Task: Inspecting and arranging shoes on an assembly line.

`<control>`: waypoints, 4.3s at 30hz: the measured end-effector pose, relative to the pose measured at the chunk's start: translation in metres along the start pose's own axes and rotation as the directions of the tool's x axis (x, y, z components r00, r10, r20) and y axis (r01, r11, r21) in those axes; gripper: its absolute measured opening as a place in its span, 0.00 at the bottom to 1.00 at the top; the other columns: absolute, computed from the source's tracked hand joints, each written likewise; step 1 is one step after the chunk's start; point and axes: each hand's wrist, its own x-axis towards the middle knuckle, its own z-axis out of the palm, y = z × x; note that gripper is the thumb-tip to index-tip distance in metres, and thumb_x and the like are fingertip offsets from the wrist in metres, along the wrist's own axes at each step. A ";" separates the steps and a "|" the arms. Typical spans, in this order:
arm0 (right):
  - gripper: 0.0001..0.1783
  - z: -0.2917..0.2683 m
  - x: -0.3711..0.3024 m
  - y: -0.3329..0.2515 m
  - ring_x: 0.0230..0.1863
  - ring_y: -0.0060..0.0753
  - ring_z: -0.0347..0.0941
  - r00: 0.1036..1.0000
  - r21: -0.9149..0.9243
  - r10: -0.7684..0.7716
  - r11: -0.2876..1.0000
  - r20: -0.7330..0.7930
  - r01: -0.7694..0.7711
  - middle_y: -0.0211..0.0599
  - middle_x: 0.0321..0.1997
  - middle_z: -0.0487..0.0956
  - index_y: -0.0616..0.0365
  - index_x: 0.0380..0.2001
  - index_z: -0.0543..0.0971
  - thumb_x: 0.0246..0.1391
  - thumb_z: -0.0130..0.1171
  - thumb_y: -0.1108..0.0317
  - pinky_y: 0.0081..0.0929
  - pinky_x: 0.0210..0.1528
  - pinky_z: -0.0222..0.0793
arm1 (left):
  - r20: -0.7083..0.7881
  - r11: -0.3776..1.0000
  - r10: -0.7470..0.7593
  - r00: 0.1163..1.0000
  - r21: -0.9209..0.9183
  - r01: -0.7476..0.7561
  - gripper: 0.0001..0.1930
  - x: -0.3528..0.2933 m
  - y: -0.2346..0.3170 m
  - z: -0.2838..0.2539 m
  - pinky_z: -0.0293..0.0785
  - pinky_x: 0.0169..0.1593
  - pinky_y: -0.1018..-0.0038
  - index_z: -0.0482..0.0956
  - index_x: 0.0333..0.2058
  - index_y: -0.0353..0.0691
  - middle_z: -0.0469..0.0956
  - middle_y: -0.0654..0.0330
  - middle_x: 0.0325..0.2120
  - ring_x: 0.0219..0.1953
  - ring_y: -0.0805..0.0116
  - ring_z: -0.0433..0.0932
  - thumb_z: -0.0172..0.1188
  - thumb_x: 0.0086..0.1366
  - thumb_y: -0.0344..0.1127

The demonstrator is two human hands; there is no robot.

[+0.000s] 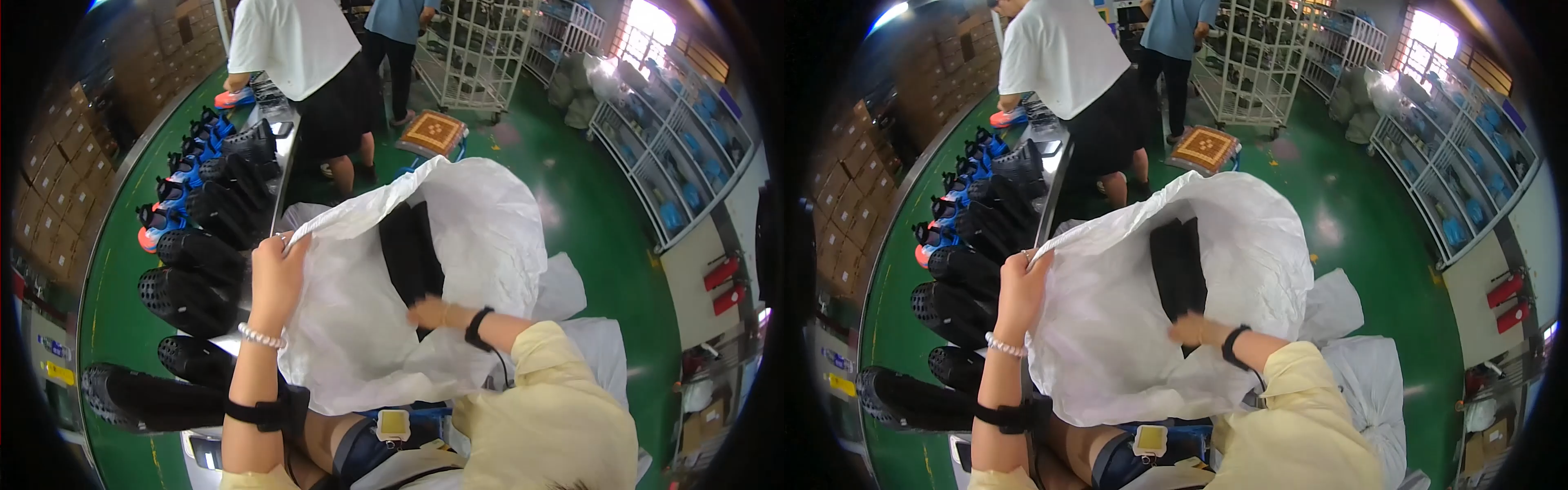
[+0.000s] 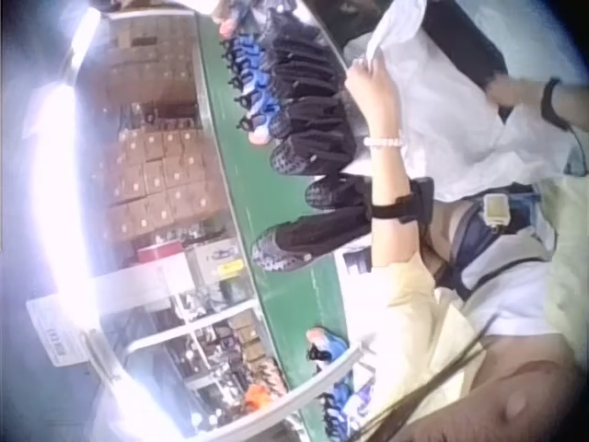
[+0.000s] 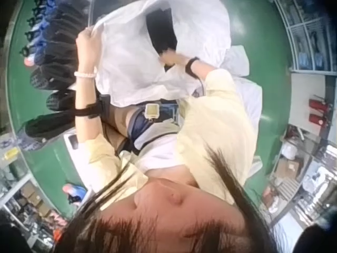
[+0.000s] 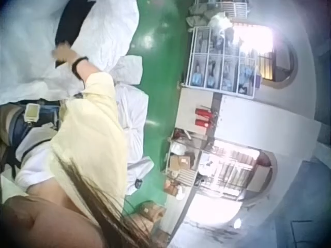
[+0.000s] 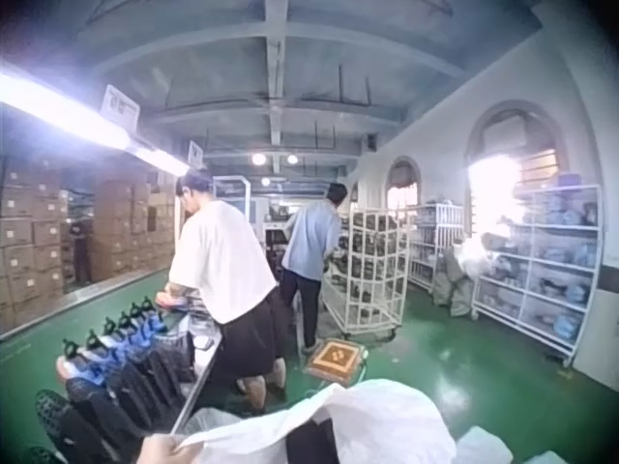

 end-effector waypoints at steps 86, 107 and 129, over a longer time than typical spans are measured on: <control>0.61 0.134 -0.129 0.023 0.66 0.50 0.64 0.565 0.706 0.716 0.144 0.409 -0.694 0.55 0.62 0.70 0.71 0.59 0.67 0.30 0.72 0.33 0.36 0.68 0.58 | 0.927 0.961 0.182 0.329 -0.238 0.139 0.21 -0.233 -0.040 0.069 0.61 0.65 0.61 0.71 0.17 0.29 0.68 0.44 0.15 0.25 0.42 0.71 0.64 0.61 0.41; 0.73 0.133 -0.145 -0.053 0.65 0.67 0.60 0.609 0.556 0.705 0.360 0.364 -0.749 0.71 0.65 0.57 0.62 0.70 0.43 0.31 0.75 0.38 0.43 0.66 0.60 | 0.949 0.948 -0.312 0.043 0.314 -0.047 0.22 -0.186 -0.013 0.066 0.74 0.44 0.60 0.81 0.28 0.31 0.77 0.44 0.20 0.32 0.43 0.77 0.59 0.62 0.50; 0.40 0.151 -0.182 -0.070 0.57 0.45 0.71 0.709 0.760 0.703 0.432 0.054 -0.485 0.58 0.53 0.74 0.55 0.59 0.70 0.49 0.66 0.43 0.43 0.58 0.65 | 0.887 0.849 -0.140 0.440 0.336 -0.407 0.21 -0.198 -0.176 0.359 0.64 0.60 0.61 0.72 0.52 0.35 0.71 0.50 0.53 0.57 0.52 0.68 0.53 0.62 0.38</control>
